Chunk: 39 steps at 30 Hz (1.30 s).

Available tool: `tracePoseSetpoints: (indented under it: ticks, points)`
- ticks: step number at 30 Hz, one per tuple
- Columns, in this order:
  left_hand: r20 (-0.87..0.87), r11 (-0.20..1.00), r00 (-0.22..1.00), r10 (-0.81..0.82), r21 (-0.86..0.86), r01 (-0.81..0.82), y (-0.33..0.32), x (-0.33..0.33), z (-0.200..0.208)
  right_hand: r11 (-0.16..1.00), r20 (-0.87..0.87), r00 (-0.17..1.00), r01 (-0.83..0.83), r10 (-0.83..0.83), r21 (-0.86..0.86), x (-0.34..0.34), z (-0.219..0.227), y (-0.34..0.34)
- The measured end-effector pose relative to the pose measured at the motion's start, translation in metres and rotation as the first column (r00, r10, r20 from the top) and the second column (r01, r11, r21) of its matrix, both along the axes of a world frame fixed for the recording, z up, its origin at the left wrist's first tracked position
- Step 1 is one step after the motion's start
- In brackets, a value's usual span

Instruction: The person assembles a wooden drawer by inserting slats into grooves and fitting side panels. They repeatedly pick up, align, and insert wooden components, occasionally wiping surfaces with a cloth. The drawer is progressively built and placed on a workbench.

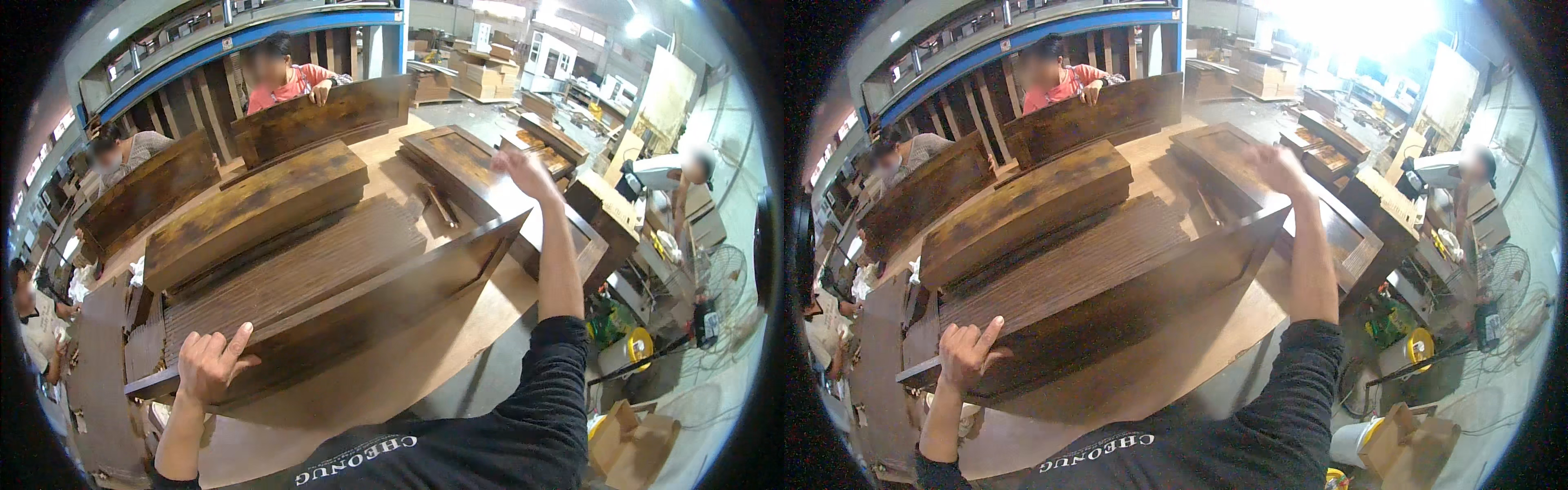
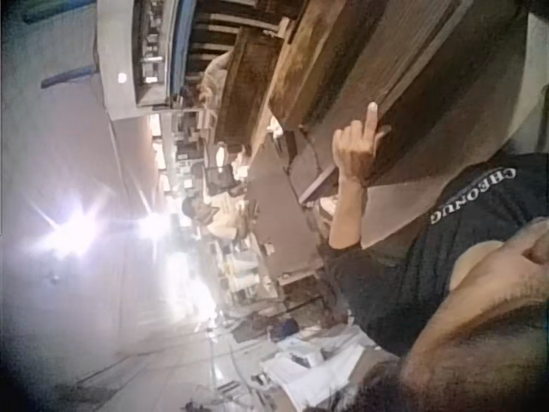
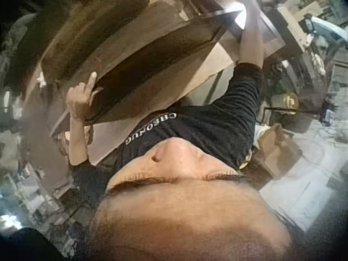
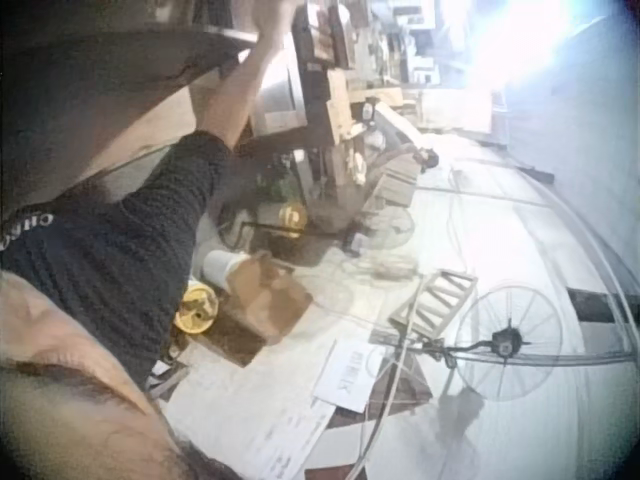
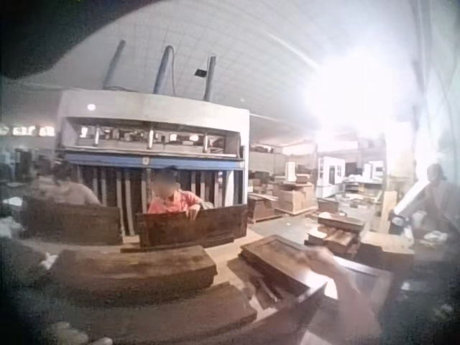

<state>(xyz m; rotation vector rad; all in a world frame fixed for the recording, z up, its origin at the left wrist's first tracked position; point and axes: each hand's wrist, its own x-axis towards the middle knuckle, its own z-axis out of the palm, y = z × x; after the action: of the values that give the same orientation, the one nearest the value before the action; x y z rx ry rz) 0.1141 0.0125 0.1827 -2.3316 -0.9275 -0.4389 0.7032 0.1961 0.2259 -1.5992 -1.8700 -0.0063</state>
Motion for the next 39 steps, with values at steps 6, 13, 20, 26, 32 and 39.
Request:
tracePoseSetpoints:
  ticks: [6, 13, 20, 26, 32, 39]
  points:
    - [0.005, 0.999, 0.999, 0.048, 0.017, -0.048, -0.003, -0.012, 0.0, 0.901, 0.292, 0.926, 0.323, -0.238, -0.29, -0.049, -0.039, -0.002]
    - [0.623, 0.862, 0.722, 0.3, 0.146, -0.485, -0.063, -0.079, -0.018, 0.975, -0.002, 0.984, 0.173, -0.176, -0.14, -0.017, -0.068, -0.012]
    - [0.809, 0.833, -0.308, 0.501, -0.547, -0.081, -0.066, -0.141, -0.117, 0.658, -0.142, 0.829, -0.523, 0.541, -0.542, -0.223, -0.033, -0.056]
    - [0.87, 0.902, -0.371, 0.324, -0.403, -0.157, -0.064, -0.148, -0.147, 0.514, 0.247, 0.475, -0.587, 0.844, -0.625, -0.399, -0.008, -0.101]
    - [0.928, 0.96, -0.327, 0.18, -0.238, -0.146, -0.066, -0.14, -0.15, 0.554, 0.291, 0.508, -0.506, 0.811, -0.661, -0.407, 0.01, -0.108]
    - [0.906, 0.91, -0.339, 0.253, -0.342, -0.235, -0.071, -0.141, -0.146, 0.487, 0.253, 0.429, -0.625, 0.867, -0.61, -0.406, 0.001, -0.104]
